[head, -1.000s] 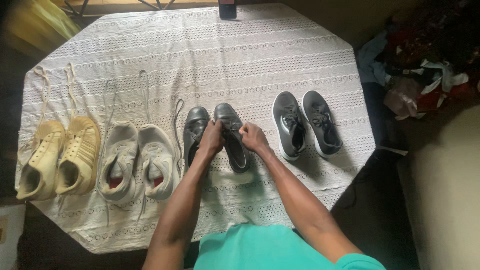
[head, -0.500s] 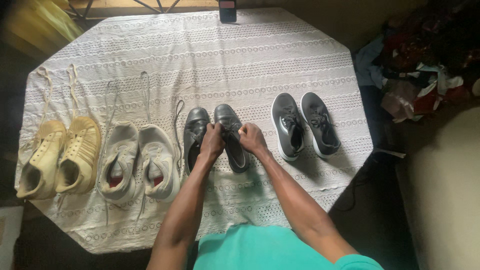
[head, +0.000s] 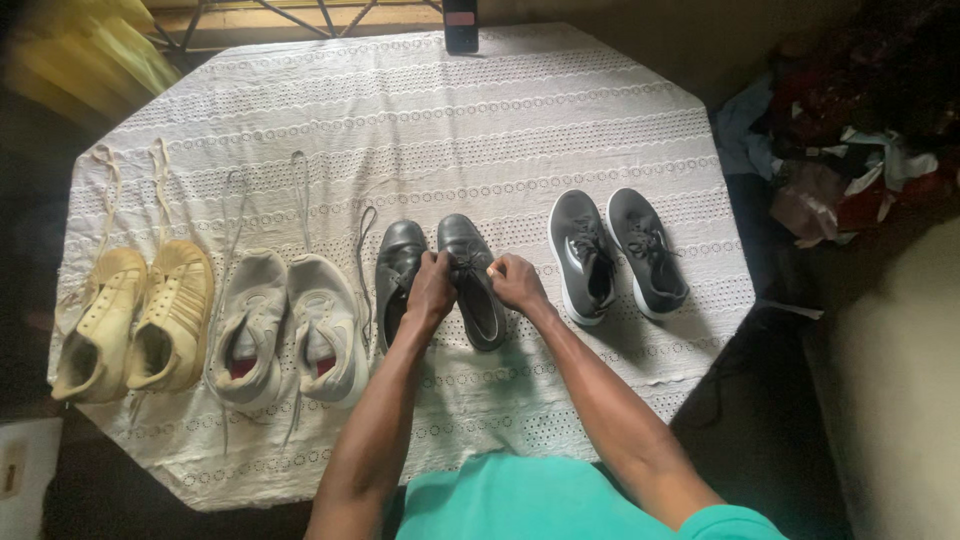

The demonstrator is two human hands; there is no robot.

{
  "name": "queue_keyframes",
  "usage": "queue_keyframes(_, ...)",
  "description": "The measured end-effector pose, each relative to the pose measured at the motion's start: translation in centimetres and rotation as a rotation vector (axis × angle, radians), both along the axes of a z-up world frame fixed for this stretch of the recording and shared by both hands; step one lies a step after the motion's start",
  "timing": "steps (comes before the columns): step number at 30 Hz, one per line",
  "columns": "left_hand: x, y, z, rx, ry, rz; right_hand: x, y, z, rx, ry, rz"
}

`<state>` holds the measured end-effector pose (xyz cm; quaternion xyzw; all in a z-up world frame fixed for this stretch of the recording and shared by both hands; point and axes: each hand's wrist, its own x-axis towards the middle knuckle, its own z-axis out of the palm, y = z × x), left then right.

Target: The person removes laces from a pair of black shoes and then re-laces them by threading the laces through the eyelets and tying knots. The shoes remain on the table throughout the process.

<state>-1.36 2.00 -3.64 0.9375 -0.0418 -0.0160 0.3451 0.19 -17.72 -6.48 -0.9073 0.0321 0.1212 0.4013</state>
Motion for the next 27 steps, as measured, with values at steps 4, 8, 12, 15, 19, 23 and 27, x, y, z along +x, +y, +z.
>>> queue_keyframes(4,-0.2,-0.3,0.2,-0.015,0.073,0.029,-0.5,0.1,1.0,0.034,-0.053,0.000)
queue_keyframes(8,-1.6,-0.4,-1.3,-0.089,-0.028,0.127,-2.6,-0.1,2.8,0.177,0.073,-0.062)
queue_keyframes(12,-4.7,-1.0,-4.4,-0.191,-0.021,0.276,-4.9,-0.6,2.6,0.131,0.296,-0.053)
queue_keyframes(15,-6.4,-2.8,-6.5,-0.721,0.385,0.318,-6.5,-0.9,0.5,0.121,0.102,0.075)
queue_keyframes(19,-7.3,-4.0,-6.2,-0.655,0.228,0.305,-6.9,-1.4,-2.2,0.034,-0.008,0.076)
queue_keyframes(23,-6.5,-5.1,-4.5,-0.686,0.245,0.237,-7.3,-3.1,-3.5,0.046,-0.019,0.008)
queue_keyframes(27,-5.2,-7.3,-4.7,-0.666,0.329,0.211,-6.9,-4.9,-4.8,-0.022,-0.039,-0.095)
